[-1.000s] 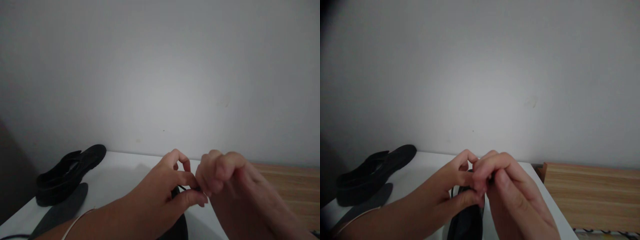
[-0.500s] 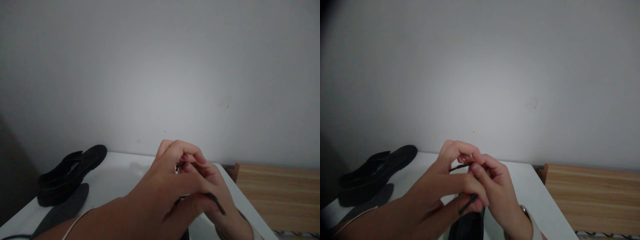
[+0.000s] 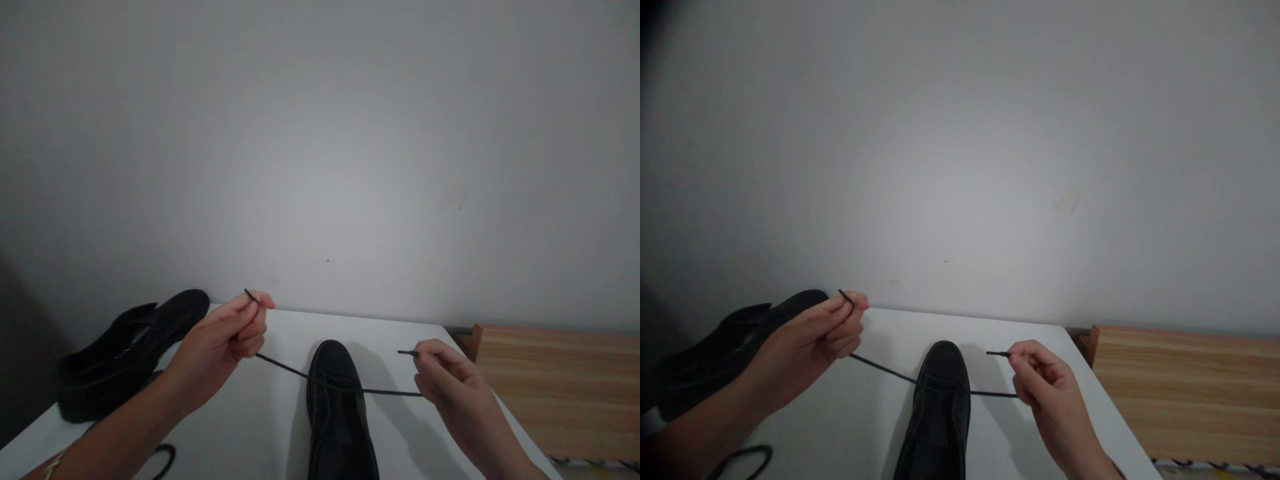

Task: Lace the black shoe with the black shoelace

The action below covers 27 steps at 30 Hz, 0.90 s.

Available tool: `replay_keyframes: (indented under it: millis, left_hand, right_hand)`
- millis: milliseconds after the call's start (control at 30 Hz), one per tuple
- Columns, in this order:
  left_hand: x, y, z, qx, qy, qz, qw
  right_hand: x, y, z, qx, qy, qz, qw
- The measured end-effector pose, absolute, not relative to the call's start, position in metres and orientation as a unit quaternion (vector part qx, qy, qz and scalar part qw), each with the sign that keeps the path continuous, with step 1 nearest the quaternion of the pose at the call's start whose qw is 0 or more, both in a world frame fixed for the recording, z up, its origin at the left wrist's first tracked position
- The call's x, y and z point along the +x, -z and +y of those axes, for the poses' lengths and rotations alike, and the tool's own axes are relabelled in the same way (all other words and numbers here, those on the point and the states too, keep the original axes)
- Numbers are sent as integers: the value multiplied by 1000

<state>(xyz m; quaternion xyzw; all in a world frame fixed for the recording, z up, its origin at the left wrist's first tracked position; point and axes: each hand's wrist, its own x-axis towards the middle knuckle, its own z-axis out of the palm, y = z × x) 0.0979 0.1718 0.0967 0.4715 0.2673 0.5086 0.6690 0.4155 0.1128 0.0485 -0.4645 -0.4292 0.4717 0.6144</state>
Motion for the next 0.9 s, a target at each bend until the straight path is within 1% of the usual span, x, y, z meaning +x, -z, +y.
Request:
replay_keyframes:
  millis: [67,167,233,300,400,500,733,900]
  left_hand:
    - [87,-84,175,491,-504,316,637]
    - [81,-72,175,559,-469,378,569]
    - [85,-69,172,642,-429,410,486]
    - [91,-68,167,745,-360,415,377]
    - [101,-65,160,866,-236,380,223]
    - [109,-57,153,912,-173,349,124]
    - [125,-48,149,940,-111,321,36]
    - [134,-53,148,950,-74,302,4]
  right_hand:
    - [423,-38,114,-510,-430,-460,586]
    - [424,-30,112,-560,-374,-530,515]
    - [416,-30,110,-575,-346,-581,461]
    - [407,-32,106,-575,-315,-629,418]
    - [399,-34,102,-564,-268,-685,375]
    - [398,-34,100,-559,-260,-709,344]
    - [396,-33,101,-549,-230,-730,336]
    - [396,-36,100,-534,-229,-752,312]
